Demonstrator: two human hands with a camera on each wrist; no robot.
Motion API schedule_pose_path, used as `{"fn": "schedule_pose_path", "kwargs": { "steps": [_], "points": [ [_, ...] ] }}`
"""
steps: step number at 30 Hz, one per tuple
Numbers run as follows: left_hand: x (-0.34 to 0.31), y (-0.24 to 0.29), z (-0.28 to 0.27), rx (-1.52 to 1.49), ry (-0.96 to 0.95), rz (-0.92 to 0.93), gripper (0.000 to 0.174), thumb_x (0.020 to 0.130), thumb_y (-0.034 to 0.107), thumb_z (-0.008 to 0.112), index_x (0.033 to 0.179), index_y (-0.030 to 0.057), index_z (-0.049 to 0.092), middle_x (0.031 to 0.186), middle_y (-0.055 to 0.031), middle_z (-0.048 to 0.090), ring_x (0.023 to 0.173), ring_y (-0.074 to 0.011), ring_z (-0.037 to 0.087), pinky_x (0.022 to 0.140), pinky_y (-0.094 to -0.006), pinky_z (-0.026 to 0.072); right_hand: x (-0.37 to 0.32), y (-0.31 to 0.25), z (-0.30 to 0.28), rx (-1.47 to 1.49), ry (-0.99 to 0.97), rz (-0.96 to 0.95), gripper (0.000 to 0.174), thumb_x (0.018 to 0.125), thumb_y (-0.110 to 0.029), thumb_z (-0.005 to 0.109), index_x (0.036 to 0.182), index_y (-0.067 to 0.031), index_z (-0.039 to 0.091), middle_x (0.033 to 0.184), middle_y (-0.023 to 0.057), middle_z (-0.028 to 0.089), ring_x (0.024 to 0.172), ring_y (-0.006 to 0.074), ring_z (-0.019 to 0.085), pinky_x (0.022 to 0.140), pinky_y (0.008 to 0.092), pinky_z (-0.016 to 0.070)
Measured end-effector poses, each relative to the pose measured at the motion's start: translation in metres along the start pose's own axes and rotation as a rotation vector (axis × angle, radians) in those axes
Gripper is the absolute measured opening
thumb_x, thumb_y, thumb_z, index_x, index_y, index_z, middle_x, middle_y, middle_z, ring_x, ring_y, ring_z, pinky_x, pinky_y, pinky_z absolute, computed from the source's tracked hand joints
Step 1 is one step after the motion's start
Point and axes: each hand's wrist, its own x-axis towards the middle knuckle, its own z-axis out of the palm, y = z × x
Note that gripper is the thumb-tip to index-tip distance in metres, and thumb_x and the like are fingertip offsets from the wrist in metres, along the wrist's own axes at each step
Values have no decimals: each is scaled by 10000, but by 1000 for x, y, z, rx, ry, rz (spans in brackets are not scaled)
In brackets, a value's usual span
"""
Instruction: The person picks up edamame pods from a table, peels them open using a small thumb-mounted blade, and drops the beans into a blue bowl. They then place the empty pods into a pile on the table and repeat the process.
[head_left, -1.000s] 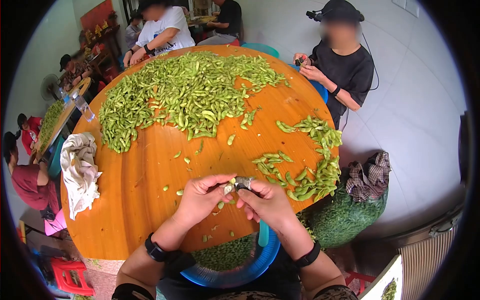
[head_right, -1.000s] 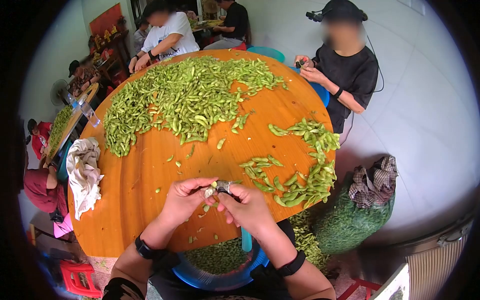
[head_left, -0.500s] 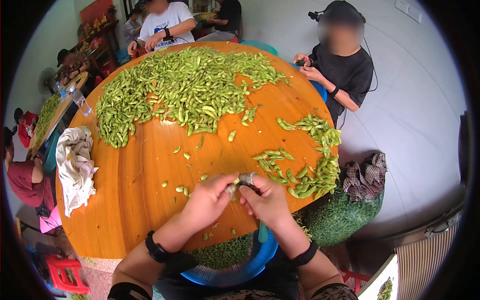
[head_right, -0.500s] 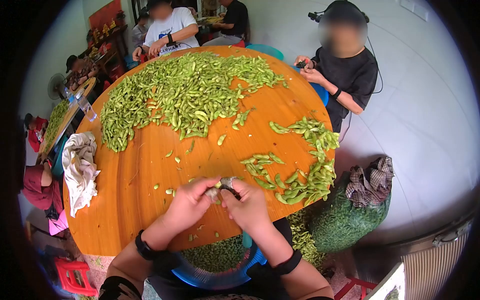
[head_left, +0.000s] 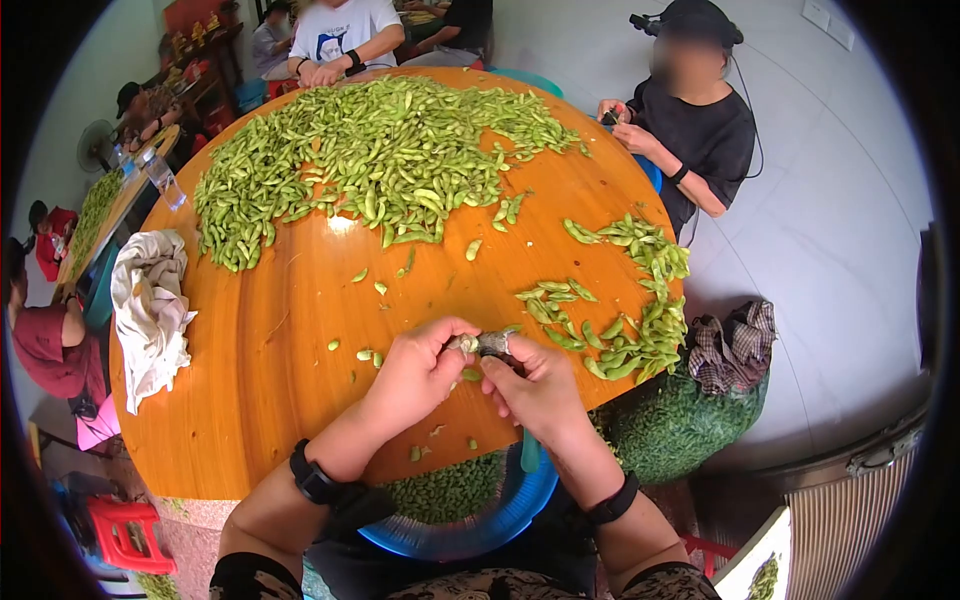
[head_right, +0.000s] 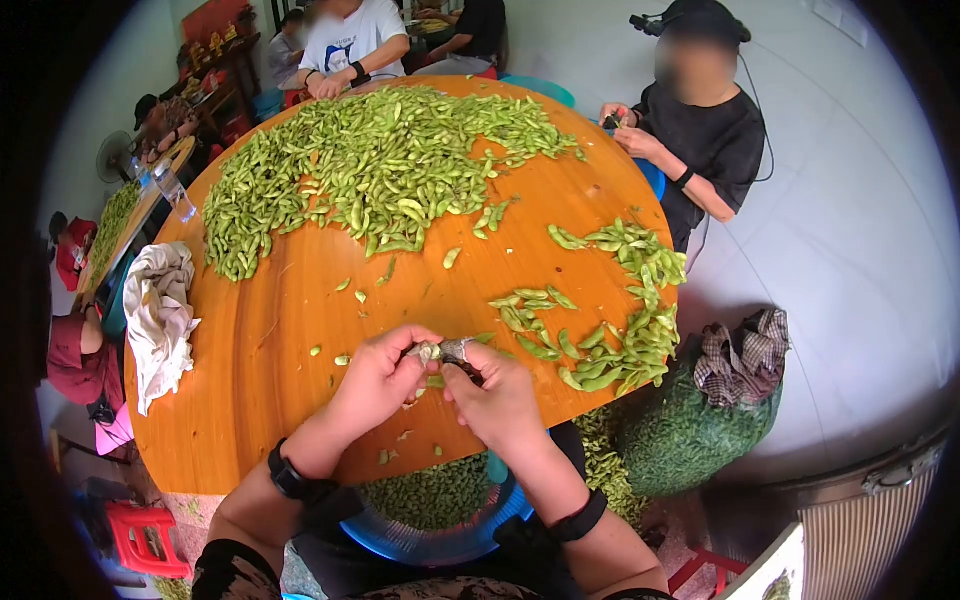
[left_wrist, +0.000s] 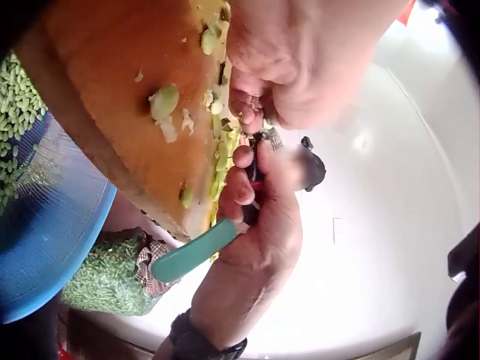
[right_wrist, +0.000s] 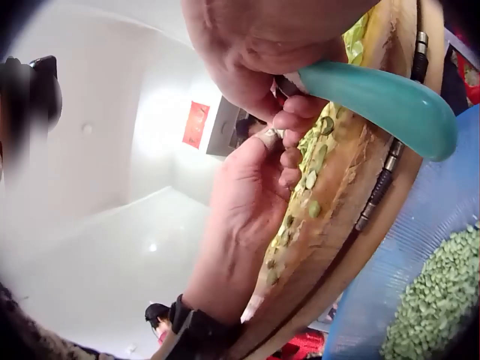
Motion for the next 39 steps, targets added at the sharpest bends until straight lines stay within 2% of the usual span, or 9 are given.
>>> {"fn": "schedule_pose_path", "kwargs": {
  "steps": [2, 4, 10, 12, 15, 19, 23, 27, 39],
  "points": [
    [2, -4, -1, -163, -38, -102, 222, 915, -9, 441, 1092, 32, 570, 822, -19, 594, 627, -87, 546, 541, -229, 445, -1, 2, 2, -19, 14, 9, 105, 924, -75, 583, 985, -58, 666, 671, -26, 588, 477, 30, 491, 403, 186, 366],
    [4, -8, -2, -329, -76, -206, 230, 921, -6, 427, 1105, 37, 558, 799, -1, 569, 601, -68, 506, 516, -215, 416, -3, 5, 7, -230, 74, -235, 125, 872, 1, 590, 978, -17, 655, 728, 76, 647, 621, 111, 594, 568, 261, 468],
    [1, 3, -11, -489, -96, -424, 225, 903, 59, 480, 1117, 34, 545, 747, 17, 520, 561, -73, 453, 487, -223, 364, 0, 8, 4, -308, 161, -278, 136, 856, 1, 599, 980, -3, 654, 788, 123, 663, 687, 146, 623, 644, 280, 489],
    [-4, 2, -16, 73, -29, -168, 168, 886, 79, 510, 1026, 29, 587, 706, -14, 550, 558, -93, 473, 507, -250, 403, 3, -8, -12, -356, 284, -266, 128, 863, -38, 603, 976, 5, 645, 789, 174, 646, 641, 249, 641, 609, 334, 505],
    [-7, 7, -26, 458, 31, 19, 131, 859, 85, 544, 942, 26, 626, 690, -97, 621, 572, -196, 577, 570, -328, 474, 9, -12, -42, -906, 300, -303, 108, 833, -102, 629, 880, -6, 610, 824, 211, 641, 726, 397, 623, 596, 449, 506],
    [-14, 13, -26, 764, 8, 73, 123, 837, 122, 585, 894, 33, 648, 742, -165, 658, 665, -326, 642, 652, -415, 506, 3, -4, -19, -1024, 154, -678, 99, 809, -81, 616, 847, -21, 547, 730, 177, 597, 687, 372, 620, 591, 449, 508],
    [-17, 30, -26, 868, 10, 24, 140, 831, 155, 614, 901, 39, 648, 815, -161, 666, 768, -373, 633, 703, -462, 498, -1, 7, 2, -1060, -72, -639, 99, 823, -83, 607, 835, -27, 525, 734, 176, 600, 688, 376, 615, 607, 454, 504],
    [-7, 36, -17, 859, 75, 115, 134, 836, 155, 625, 908, 43, 646, 856, -143, 627, 810, -359, 624, 714, -447, 494, -8, -1, -23, -1098, -55, -635, 32, 807, -23, 531, 838, -29, 536, 737, 167, 621, 675, 366, 641, 572, 439, 523],
    [34, 17, 70, 638, -72, 332, 252, 827, 86, 587, 1069, 15, 585, 992, -191, 599, 911, -395, 606, 811, -464, 507, -7, 10, -87, -1192, 297, -462, 114, 843, -113, 610, 825, -26, 539, 731, 209, 630, 652, 395, 633, 582, 468, 517]
  ]
}}
